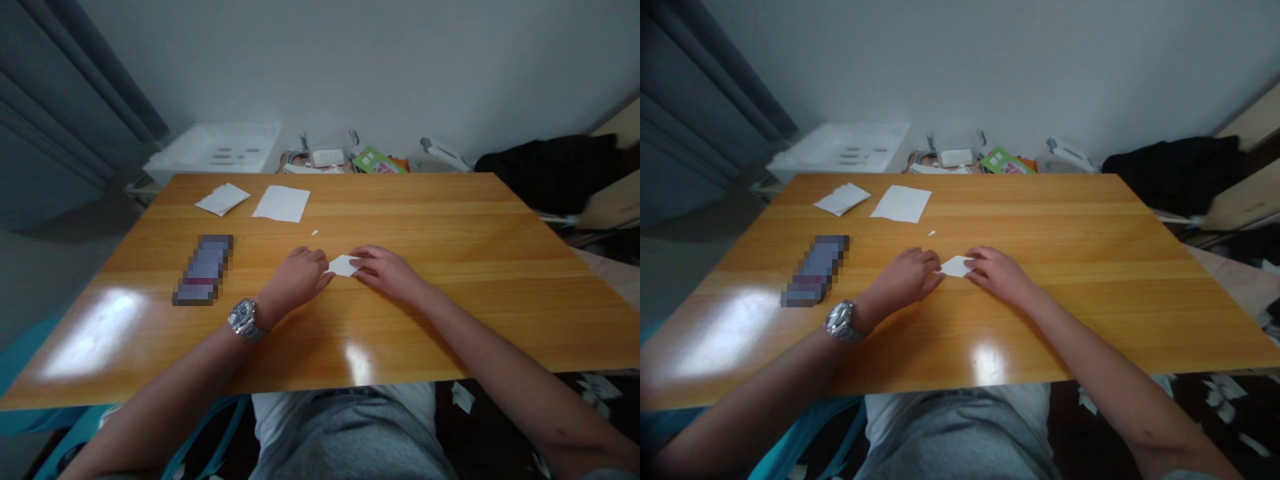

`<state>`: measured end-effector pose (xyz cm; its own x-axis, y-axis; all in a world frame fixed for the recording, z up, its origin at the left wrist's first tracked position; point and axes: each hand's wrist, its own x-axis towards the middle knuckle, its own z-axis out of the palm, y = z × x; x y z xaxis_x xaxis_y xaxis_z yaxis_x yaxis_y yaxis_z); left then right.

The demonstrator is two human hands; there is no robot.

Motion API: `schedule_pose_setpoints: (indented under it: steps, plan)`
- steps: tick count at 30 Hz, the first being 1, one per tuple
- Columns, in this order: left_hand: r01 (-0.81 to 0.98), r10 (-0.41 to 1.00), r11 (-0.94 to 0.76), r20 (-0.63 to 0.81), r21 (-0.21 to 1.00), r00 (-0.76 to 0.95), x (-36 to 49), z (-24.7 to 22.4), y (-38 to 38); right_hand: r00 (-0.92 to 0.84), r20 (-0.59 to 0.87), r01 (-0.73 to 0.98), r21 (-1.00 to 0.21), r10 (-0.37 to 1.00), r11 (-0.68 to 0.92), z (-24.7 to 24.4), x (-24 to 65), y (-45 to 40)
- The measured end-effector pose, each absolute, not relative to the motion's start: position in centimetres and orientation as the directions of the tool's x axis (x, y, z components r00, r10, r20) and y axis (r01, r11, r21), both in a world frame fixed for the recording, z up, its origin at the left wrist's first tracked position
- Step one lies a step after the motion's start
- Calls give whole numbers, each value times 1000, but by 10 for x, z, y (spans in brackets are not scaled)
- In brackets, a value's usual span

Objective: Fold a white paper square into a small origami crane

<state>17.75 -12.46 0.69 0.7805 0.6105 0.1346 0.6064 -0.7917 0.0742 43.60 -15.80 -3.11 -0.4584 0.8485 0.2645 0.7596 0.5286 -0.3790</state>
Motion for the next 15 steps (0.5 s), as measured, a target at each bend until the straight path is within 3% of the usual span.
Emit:
schedule_pose_setpoints:
  steps: [4,15]
  plan:
    - [651,652,-757,132,59,746,184,6,-120,-469,285,722,-421,836,549,-36,439,-155]
    - [536,579,-812,201,230,790,183,-12,-120,-426,318,677,-509,847,532,-39,438,-155]
